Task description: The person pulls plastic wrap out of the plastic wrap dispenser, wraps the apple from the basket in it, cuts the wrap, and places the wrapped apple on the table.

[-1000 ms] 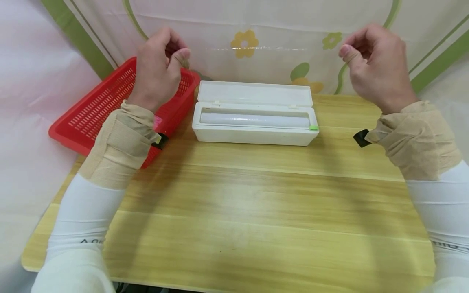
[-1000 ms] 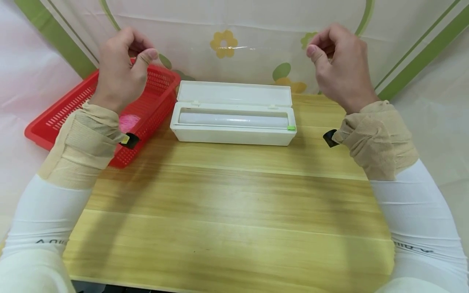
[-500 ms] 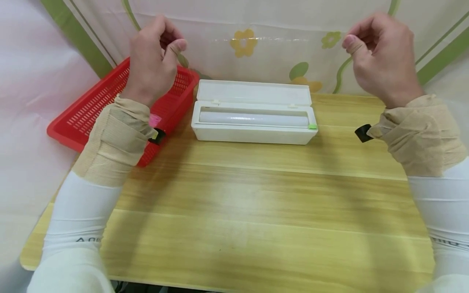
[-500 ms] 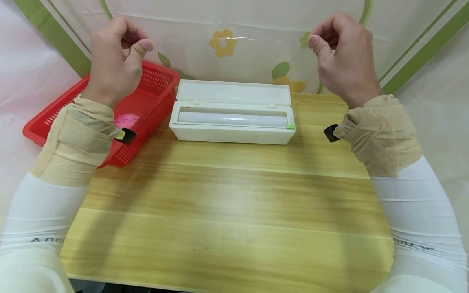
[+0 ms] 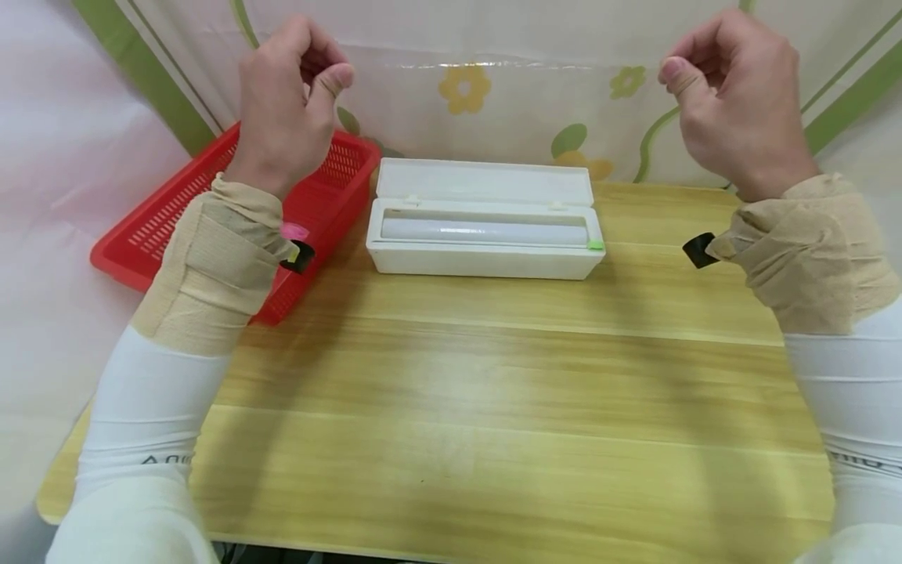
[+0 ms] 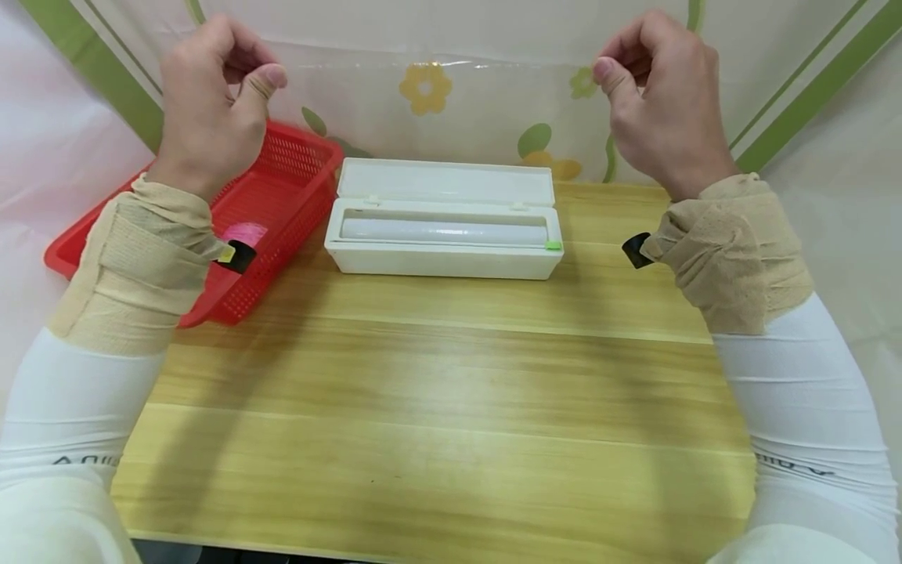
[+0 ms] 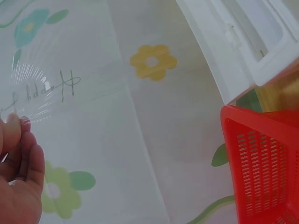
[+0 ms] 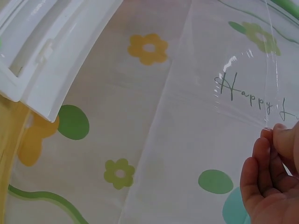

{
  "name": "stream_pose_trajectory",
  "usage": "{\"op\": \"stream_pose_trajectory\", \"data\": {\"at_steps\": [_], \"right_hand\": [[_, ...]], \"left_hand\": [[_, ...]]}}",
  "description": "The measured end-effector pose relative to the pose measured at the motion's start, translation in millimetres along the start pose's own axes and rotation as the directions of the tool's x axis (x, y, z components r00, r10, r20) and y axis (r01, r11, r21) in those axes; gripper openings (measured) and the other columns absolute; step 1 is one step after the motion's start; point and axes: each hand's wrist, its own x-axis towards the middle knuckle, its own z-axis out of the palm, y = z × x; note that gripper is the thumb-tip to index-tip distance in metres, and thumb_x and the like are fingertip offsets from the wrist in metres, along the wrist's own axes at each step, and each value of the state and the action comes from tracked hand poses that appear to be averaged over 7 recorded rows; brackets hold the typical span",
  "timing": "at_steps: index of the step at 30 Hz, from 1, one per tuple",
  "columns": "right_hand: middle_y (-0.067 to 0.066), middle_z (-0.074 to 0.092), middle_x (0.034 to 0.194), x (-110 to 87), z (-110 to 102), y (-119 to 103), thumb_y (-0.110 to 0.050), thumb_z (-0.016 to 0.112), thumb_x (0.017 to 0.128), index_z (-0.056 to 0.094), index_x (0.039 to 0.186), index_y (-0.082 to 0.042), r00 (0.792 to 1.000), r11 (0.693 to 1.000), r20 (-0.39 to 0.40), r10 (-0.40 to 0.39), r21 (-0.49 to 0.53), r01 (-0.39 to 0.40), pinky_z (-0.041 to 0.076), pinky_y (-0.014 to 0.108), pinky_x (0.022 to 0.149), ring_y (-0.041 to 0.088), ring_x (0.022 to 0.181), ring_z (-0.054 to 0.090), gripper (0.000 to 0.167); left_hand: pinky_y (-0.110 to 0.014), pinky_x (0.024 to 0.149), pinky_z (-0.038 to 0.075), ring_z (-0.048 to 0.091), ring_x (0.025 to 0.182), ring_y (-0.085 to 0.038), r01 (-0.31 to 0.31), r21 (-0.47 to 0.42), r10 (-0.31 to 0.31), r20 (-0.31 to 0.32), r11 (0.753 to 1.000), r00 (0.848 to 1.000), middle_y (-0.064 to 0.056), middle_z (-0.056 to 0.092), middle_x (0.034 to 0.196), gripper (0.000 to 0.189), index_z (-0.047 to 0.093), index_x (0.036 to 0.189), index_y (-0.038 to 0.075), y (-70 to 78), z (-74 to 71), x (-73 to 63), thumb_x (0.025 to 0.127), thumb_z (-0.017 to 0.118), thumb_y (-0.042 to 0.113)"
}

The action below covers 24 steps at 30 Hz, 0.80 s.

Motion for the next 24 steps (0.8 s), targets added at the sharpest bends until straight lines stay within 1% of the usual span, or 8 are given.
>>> {"op": "stream_pose_trajectory", "data": {"at_steps": [5,9,11,16,20,23,24], "right_hand": [[-0.023,0.06,0.084,1.8,-0.8,-2.5,-0.011,0.066,0.103,0.057,0.085,-0.037,1.0,1.0,-0.001,-0.003,-0.009,0.003,0.043,0.012,0.076,-0.004,0.078,0.054,0.034],[-0.025,0.059,0.084,2.7,-1.6,-5.1,-0.012,0.065,0.104,0.056,0.086,-0.039,1.0,0.999,-0.004,-0.021,-0.031,0.021,0.041,0.013,0.077,-0.004,0.078,0.053,0.033],[-0.025,0.058,0.084,3.1,-2.2,-6.2,-0.013,0.066,0.104,0.056,0.086,-0.039,1.0,0.999,-0.004,-0.024,-0.037,0.024,0.041,0.014,0.077,-0.004,0.078,0.052,0.033],[-0.027,0.058,0.084,4.6,-3.3,-7.0,-0.014,0.065,0.104,0.055,0.086,-0.04,0.999,0.998,-0.006,-0.034,-0.049,0.034,0.039,0.015,0.078,-0.005,0.078,0.051,0.034],[-0.028,0.057,0.084,6.5,-4.0,-6.4,-0.015,0.066,0.104,0.055,0.085,-0.04,0.999,0.998,-0.011,-0.041,-0.056,0.041,0.038,0.016,0.078,-0.006,0.077,0.051,0.033],[-0.027,0.057,0.083,7.8,-3.8,-6.6,-0.016,0.066,0.104,0.056,0.084,-0.04,0.998,0.997,-0.024,-0.05,-0.055,0.049,0.038,0.015,0.077,-0.005,0.076,0.05,0.033],[-0.027,0.057,0.082,8.3,-3.7,-6.7,-0.015,0.066,0.104,0.056,0.084,-0.04,0.998,0.997,-0.03,-0.056,-0.055,0.054,0.038,0.015,0.077,-0.005,0.075,0.05,0.034]], "left_hand": [[-0.016,0.082,0.04,0.048,0.089,0.002,0.01,-0.003,-0.01,-0.014,1.0,1.0,0.017,0.052,0.098,0.034,0.065,0.121,-0.004,0.9,-1.1,3.3,0.108,0.056,0.026],[-0.016,0.082,0.04,0.048,0.089,0.001,0.025,-0.003,-0.025,-0.023,1.0,0.999,0.02,0.051,0.097,0.033,0.066,0.121,-0.003,2.2,-2.0,5.8,0.108,0.057,0.026],[-0.016,0.082,0.041,0.049,0.089,0.001,0.043,-0.007,-0.043,-0.019,0.999,0.999,0.02,0.051,0.097,0.033,0.066,0.121,-0.002,3.0,-2.7,6.7,0.108,0.056,0.027],[-0.016,0.083,0.041,0.048,0.09,0.001,0.041,-0.004,-0.041,-0.021,0.999,0.999,0.019,0.053,0.099,0.032,0.066,0.122,-0.001,3.8,-4.3,7.7,0.108,0.055,0.026],[-0.015,0.086,0.043,0.049,0.092,0.002,0.031,0.011,-0.031,-0.023,0.999,0.999,0.01,0.06,0.104,0.033,0.067,0.124,0.0,4.0,-5.8,8.5,0.109,0.055,0.027],[-0.015,0.086,0.043,0.05,0.092,0.002,0.022,0.017,-0.021,-0.024,1.0,0.999,0.007,0.062,0.106,0.034,0.067,0.124,0.0,4.3,-6.8,9.9,0.109,0.055,0.027],[-0.015,0.085,0.043,0.049,0.091,0.002,0.017,0.017,-0.016,-0.027,1.0,0.999,0.008,0.061,0.105,0.034,0.067,0.124,0.0,4.4,-7.1,10.5,0.108,0.055,0.028]]}}
